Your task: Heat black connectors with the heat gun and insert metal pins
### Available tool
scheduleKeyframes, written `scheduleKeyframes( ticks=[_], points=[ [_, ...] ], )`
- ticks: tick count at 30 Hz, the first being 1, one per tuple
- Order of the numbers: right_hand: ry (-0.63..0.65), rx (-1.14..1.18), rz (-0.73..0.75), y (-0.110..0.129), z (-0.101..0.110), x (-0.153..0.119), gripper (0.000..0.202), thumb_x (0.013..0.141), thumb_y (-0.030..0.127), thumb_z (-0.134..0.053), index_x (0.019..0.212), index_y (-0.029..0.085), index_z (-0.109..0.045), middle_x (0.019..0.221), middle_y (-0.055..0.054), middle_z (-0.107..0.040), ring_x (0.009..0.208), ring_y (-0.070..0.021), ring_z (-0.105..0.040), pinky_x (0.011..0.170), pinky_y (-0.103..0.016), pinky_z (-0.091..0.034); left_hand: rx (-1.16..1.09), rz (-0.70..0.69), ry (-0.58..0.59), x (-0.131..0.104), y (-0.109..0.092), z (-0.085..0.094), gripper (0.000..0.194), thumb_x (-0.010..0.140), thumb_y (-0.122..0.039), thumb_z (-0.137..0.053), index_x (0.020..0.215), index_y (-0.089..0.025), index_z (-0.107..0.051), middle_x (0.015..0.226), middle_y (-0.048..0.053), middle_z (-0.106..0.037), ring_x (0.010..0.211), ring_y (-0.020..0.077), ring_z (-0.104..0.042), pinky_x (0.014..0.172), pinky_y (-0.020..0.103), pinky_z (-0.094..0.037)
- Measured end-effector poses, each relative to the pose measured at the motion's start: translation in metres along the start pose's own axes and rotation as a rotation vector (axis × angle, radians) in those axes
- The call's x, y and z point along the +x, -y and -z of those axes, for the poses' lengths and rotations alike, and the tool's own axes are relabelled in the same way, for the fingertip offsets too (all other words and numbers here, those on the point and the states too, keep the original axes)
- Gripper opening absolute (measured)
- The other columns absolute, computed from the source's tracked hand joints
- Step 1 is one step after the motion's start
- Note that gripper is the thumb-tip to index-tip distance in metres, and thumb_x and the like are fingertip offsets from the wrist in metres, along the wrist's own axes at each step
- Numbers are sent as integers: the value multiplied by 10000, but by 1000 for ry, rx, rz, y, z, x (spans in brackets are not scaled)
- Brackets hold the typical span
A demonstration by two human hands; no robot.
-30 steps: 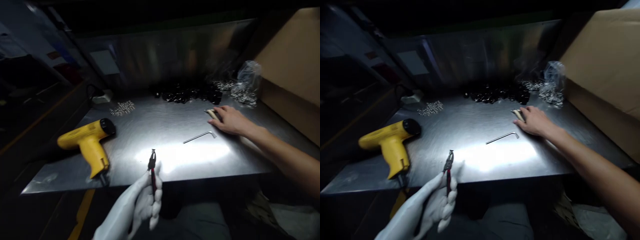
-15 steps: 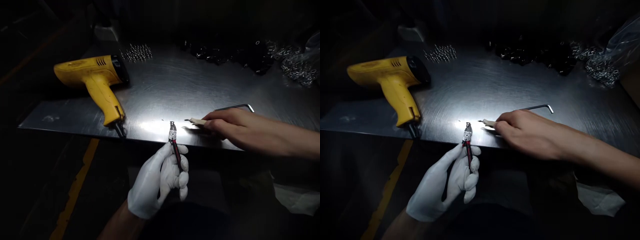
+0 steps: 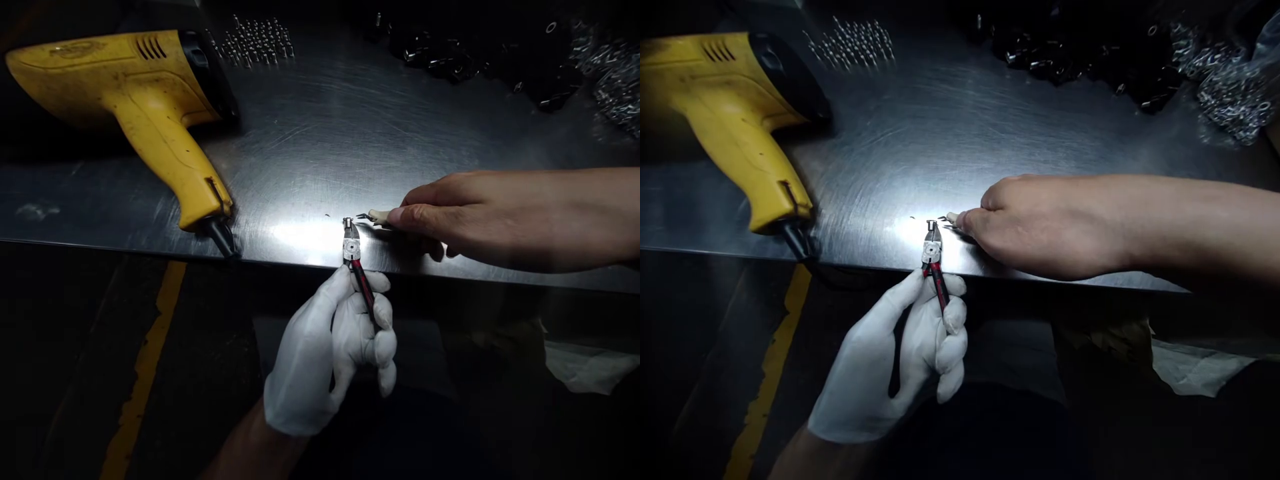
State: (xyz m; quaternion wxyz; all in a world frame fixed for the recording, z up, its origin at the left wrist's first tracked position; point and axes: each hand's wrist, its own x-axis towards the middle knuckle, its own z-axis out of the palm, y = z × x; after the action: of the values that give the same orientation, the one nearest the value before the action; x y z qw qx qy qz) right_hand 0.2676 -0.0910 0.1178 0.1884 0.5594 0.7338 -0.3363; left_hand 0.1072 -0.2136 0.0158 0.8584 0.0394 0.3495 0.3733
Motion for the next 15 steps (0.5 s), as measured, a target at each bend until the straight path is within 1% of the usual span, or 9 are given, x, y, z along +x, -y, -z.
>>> scheduleKeyframes(
  ticks=[2, 5, 8, 12, 15],
  points=[
    [67, -39, -48, 6, 2, 0, 617, 995, 664, -309, 976, 238, -756, 900, -76, -741, 734, -254, -696, 631, -386, -576, 1, 2, -9, 0, 0, -1, 421, 1017, -507, -385, 1086, -173, -631, 814, 32, -568, 550, 131, -551, 438, 273, -500],
    [83, -81, -44, 9, 2, 1, 584, 1016, 617, -298, 989, 242, -745, 909, -65, -744, 721, -241, -698, 607, -369, -573, 8, 0, -14, 0, -1, -2, 409, 1021, -491, -376, 1081, -174, -629, 807, 28, -564, 538, 126, -544, 431, 269, -493],
    [108, -87, 4, 7, 2, 1, 544, 1033, 549, -291, 953, 238, -730, 886, -58, -744, 693, -217, -692, 566, -330, -555, 13, -4, -10, 0, -1, -2, 382, 1025, -455, -376, 1084, -172, -626, 806, 29, -565, 538, 126, -544, 432, 265, -491],
    [133, -68, 11, 3, 3, 1, 591, 1032, 569, -261, 865, 229, -714, 811, -54, -740, 637, -192, -682, 519, -302, -549, 13, -5, -7, 0, -2, -2, 349, 1019, -424, -390, 1083, -170, -620, 805, 28, -562, 537, 125, -541, 434, 266, -492],
    [132, -87, 41, 4, 3, 2, 582, 1048, 542, -263, 819, 238, -703, 781, -29, -736, 616, -170, -681, 503, -292, -555, 15, -1, -8, -1, -2, -3, 366, 1021, -441, -384, 1083, -170, -622, 811, 30, -563, 539, 126, -540, 434, 267, -492]
  ],
)
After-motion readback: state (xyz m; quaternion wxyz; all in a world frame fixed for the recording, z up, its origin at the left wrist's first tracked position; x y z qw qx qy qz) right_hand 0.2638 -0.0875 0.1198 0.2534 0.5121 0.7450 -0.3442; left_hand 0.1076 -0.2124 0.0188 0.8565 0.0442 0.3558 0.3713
